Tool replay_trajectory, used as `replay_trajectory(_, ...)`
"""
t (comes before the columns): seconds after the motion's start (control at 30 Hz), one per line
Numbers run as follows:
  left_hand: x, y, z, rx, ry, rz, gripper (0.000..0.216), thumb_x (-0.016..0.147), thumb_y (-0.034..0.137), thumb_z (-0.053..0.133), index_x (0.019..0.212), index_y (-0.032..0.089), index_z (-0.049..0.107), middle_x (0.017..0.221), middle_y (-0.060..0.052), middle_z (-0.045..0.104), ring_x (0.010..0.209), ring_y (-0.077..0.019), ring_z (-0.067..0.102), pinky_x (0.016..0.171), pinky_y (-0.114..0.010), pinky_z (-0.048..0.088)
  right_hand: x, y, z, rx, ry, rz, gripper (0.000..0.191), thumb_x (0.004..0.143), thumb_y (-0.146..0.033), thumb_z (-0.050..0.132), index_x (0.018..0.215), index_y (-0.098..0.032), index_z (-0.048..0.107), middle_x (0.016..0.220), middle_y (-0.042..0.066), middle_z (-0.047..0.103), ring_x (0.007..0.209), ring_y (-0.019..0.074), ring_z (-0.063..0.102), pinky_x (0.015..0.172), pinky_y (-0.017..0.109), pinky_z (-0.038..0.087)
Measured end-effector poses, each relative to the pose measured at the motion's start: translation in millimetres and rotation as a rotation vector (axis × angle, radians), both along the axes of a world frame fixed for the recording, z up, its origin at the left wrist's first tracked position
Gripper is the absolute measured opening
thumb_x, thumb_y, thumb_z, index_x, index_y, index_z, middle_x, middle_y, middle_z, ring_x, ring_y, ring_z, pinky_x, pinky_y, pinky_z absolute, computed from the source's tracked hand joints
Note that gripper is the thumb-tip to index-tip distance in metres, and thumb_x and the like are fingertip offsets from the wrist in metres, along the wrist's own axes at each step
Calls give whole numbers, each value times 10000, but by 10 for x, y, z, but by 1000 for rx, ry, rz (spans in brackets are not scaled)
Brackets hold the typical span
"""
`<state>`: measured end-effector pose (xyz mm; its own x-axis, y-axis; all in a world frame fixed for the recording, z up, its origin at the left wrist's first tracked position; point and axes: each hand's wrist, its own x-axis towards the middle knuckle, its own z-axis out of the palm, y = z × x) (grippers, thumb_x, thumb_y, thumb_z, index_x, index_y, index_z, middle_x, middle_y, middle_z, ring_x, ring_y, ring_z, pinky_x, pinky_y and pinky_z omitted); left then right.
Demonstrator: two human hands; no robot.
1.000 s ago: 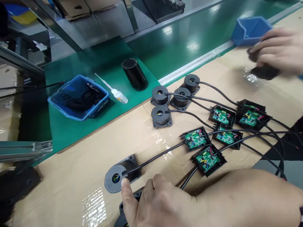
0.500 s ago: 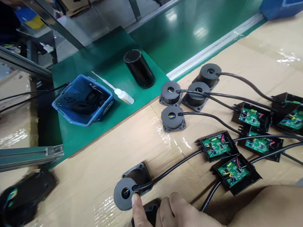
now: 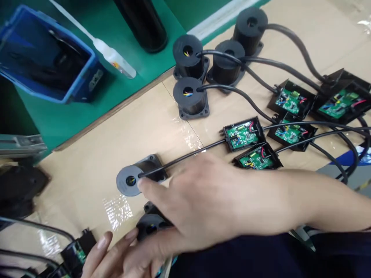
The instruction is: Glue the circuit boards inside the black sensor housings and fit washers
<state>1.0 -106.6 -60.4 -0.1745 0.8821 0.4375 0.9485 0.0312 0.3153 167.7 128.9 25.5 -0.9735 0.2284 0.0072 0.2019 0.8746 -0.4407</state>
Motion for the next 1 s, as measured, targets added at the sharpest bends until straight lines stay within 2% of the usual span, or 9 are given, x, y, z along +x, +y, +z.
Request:
replay_trajectory(0.07,28,27,15,136,139,-75,363,764,205,823,1036,436,757,932,-17,615,1153,-247,553,978,-367,454,4,153,60,-81,-24,2,521,1104,-531,299,1258,-164,635,682,7,638,609,167,581,608,313,363)
replay_trajectory(0.13,24,84,39,177,240,-144,379,775,170,809,1084,385,762,1005,-42,623,1216,-260,553,995,-367,475,13,227,113,-84,-23,22,378,1107,-356,325,1104,-184,661,698,0,627,605,154,550,607,302,336)
replay_trajectory(0.23,-9,131,85,157,295,-182,408,769,176,820,1129,355,751,1031,-60,616,1308,-290,517,1036,-394,472,36,217,147,-41,-16,73,307,1056,-290,416,873,-182,639,668,-1,600,576,140,493,599,290,303)
replay_trajectory(0.3,-22,126,111,148,335,-195,435,726,188,858,1118,345,755,1028,-67,605,1320,-313,508,1037,-414,475,50,182,136,-10,-27,98,287,1028,-290,468,805,-181,613,648,6,590,569,141,478,592,286,287)
replay_trajectory(0.47,-23,93,129,183,381,-234,408,674,157,891,1019,341,776,972,-51,572,1279,-303,533,1022,-393,471,50,155,96,15,-57,122,250,992,-250,508,760,-193,583,600,-2,534,548,143,425,565,294,239)
replay_trajectory(0.6,-78,48,102,181,400,-266,477,640,77,900,1026,333,787,932,-32,561,1207,-275,570,980,-350,483,27,176,88,1,-77,124,281,998,-277,514,735,-203,575,571,-15,474,532,136,379,575,298,234)
replay_trajectory(0.8,-165,-54,82,165,434,-279,626,661,-29,843,1065,443,763,927,-31,560,1104,-262,606,848,-351,520,27,166,72,4,-58,118,280,994,-256,488,746,-201,605,559,-10,484,522,137,406,571,304,267)
replay_trajectory(0.9,-120,-19,69,177,426,-261,598,671,36,876,1078,454,743,1017,-34,553,1250,-274,564,972,-372,534,57,148,55,-3,-27,111,299,1011,-292,479,775,-196,634,596,9,549,560,162,494,577,313,321)
replay_trajectory(1.0,-18,136,63,141,254,-182,591,723,172,887,1235,379,676,1285,-67,547,1384,-316,498,1090,-450,510,94,124,15,-58,45,156,280,1009,-373,550,839,-183,667,777,48,675,749,213,627,663,333,428)
